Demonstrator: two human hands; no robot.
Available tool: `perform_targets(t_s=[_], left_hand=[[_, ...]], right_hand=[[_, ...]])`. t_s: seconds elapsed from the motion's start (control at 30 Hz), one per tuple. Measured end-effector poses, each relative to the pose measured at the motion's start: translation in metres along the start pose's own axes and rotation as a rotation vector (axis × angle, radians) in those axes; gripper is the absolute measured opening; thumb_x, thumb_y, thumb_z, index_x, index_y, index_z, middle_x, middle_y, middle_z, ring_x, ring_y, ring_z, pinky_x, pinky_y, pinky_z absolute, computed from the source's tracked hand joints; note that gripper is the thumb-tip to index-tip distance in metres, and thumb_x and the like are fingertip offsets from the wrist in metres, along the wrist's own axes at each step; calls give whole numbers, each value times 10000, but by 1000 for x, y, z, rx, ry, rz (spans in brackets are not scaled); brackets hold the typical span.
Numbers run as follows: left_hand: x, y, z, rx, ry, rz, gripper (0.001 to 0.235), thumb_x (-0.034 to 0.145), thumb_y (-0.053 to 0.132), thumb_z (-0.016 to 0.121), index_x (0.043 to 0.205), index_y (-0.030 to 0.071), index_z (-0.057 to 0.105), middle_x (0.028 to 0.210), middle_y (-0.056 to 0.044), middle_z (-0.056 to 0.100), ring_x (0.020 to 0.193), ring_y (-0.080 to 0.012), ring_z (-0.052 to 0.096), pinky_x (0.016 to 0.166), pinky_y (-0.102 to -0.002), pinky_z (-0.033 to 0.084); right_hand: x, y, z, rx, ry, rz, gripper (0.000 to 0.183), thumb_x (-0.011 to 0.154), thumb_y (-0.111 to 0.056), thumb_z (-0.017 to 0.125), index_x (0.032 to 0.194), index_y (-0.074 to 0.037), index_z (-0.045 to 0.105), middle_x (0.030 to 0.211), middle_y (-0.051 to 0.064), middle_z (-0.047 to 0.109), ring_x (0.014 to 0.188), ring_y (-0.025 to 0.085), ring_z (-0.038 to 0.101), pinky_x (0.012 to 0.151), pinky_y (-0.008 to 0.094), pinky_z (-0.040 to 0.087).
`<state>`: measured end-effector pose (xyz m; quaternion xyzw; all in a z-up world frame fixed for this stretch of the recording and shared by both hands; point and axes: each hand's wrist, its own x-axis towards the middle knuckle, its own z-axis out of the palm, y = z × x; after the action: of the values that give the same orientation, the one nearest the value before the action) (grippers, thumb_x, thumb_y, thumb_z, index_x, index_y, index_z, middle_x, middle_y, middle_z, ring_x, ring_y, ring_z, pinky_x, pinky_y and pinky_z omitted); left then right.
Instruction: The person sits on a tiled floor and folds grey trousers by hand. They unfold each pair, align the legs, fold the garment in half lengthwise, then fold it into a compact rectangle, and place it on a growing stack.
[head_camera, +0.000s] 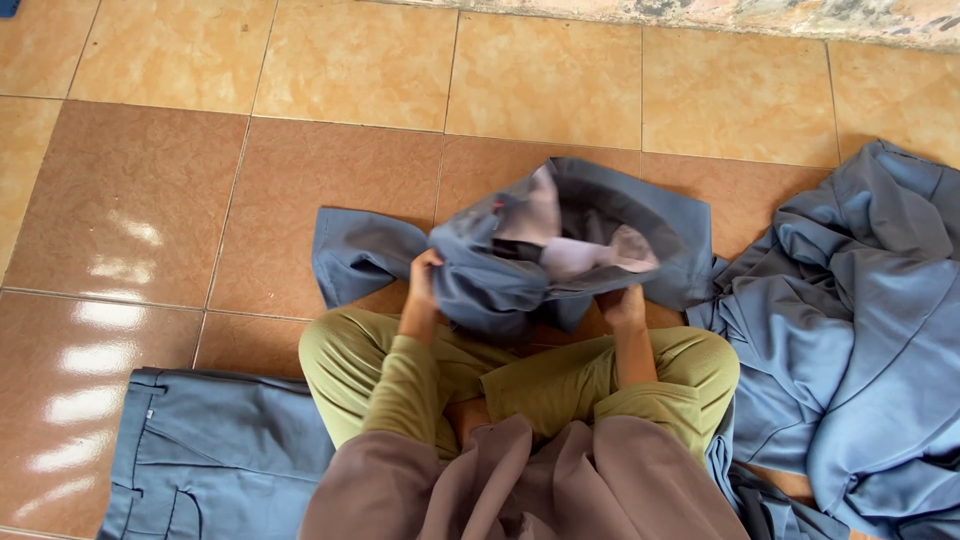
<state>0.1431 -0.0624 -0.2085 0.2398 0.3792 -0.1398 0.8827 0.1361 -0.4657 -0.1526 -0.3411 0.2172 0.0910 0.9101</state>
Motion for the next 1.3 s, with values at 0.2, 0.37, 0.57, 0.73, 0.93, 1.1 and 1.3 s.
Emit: perform_targets(t_s=[0.2,0.37,0.57,0.73,0.93,1.1,1.3], left_hand=[[1,8,-98,250,639,299,774,572,71,657,1325,-19,504,1246,-306,527,1214,-480,507,976,-598,336],[-74,11,-14,612,644,1001,632,950,247,696,1489,112,394,1500,-254,444,1449,-405,374,1199,-515,322],[-115,-6,18,1291,318,973,1039,839,566,726,1580,1,269,1511,-398,369,1359,-561,423,1159,-604,372],[-80,-27,-7,1785,396,767,1357,614,774,752,1593,4,215,1421,-385,429,1187,-550,595,1026,-569,515],[-25,-56,-48,2183,358,381,1241,568,797,738,1418,-52,427,1126,-309,609,897,-445,719,743,-555,595],[-57,-38,-16,2230,183,222,1069,665,891,502,1129,-47,718,1022,-246,740,971,-387,740,811,-495,609],[-133,50,48,1789,508,42,1430,645,1110,115,1382,-16,598,1377,-226,623,1333,-328,573,1120,-441,439]], right_hand=[[-23,-1,48,-475,144,169,1040,806,-88,862,1634,-254,257,1649,221,242,1445,446,363,1157,613,325],[-36,3,44,-875,215,16,1046,825,-164,824,1644,-136,173,1642,244,218,1493,398,274,1202,548,296],[-38,12,54,-897,208,-429,922,969,-177,709,1618,29,88,1585,376,91,1489,510,152,1251,576,180],[-62,10,87,-890,101,-504,997,1058,-302,692,1620,20,-66,1629,352,-131,1530,477,-100,1293,526,42],[-66,17,91,-1666,21,-40,1134,939,-736,525,1627,-11,-12,1607,402,155,1456,516,327,1150,626,365],[-39,25,54,-1828,-17,-128,722,1031,-263,475,1637,-43,150,1592,383,230,1367,522,451,1023,598,506],[-38,28,52,-1409,150,-470,674,1072,-384,510,1560,55,356,1563,402,286,1383,532,404,1111,582,401]])
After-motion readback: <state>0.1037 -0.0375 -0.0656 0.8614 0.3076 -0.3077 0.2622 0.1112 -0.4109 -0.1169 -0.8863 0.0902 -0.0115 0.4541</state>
